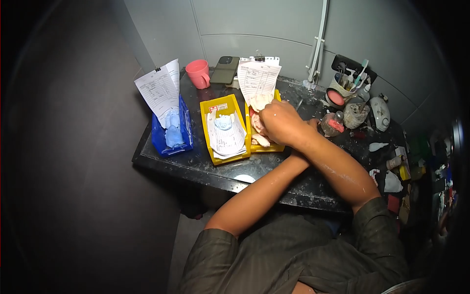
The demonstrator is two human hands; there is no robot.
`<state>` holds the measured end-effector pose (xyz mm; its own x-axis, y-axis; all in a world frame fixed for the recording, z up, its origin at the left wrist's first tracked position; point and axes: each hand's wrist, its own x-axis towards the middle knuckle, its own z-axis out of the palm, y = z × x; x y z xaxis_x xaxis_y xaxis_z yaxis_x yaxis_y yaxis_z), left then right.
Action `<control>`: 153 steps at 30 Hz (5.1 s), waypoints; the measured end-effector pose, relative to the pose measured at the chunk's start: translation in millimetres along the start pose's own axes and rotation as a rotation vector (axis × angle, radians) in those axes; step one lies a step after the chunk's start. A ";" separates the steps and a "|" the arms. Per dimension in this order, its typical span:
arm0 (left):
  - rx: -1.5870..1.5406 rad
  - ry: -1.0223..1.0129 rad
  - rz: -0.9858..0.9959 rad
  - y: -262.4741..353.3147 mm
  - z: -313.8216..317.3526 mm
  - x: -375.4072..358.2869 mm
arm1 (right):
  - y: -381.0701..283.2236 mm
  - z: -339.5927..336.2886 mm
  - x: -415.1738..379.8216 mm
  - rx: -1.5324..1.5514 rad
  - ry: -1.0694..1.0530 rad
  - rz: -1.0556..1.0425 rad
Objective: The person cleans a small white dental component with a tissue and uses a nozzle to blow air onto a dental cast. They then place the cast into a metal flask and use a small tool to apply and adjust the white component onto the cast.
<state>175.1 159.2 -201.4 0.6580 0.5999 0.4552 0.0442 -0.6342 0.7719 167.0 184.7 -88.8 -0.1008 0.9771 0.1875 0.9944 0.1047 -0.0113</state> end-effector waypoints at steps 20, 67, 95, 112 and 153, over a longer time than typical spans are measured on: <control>-0.150 -0.021 0.263 -15.1 8.9 -1.6 | 25.1 -47.3 -57.2 0.782 0.267 -0.199; -1.065 -0.334 -0.111 61.6 -57.6 -11.4 | 87.3 -40.0 -205.1 0.586 0.755 0.189; -1.491 -0.382 -0.344 60.3 -48.2 -10.3 | 84.7 -34.1 -207.3 0.746 0.711 0.233; -1.491 -0.364 -0.204 52.3 -34.4 -18.1 | 79.6 -18.0 -206.6 0.963 0.638 0.313; 1.369 0.000 -0.307 -5.3 -144.2 17.8 | 85.7 -35.4 -223.5 0.958 0.928 0.112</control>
<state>78.1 243.6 -133.4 0.4886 0.7997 0.3490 0.8725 -0.4458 -0.2000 275.8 -31.3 -96.9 0.4171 0.5422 0.7295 0.5443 0.4938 -0.6782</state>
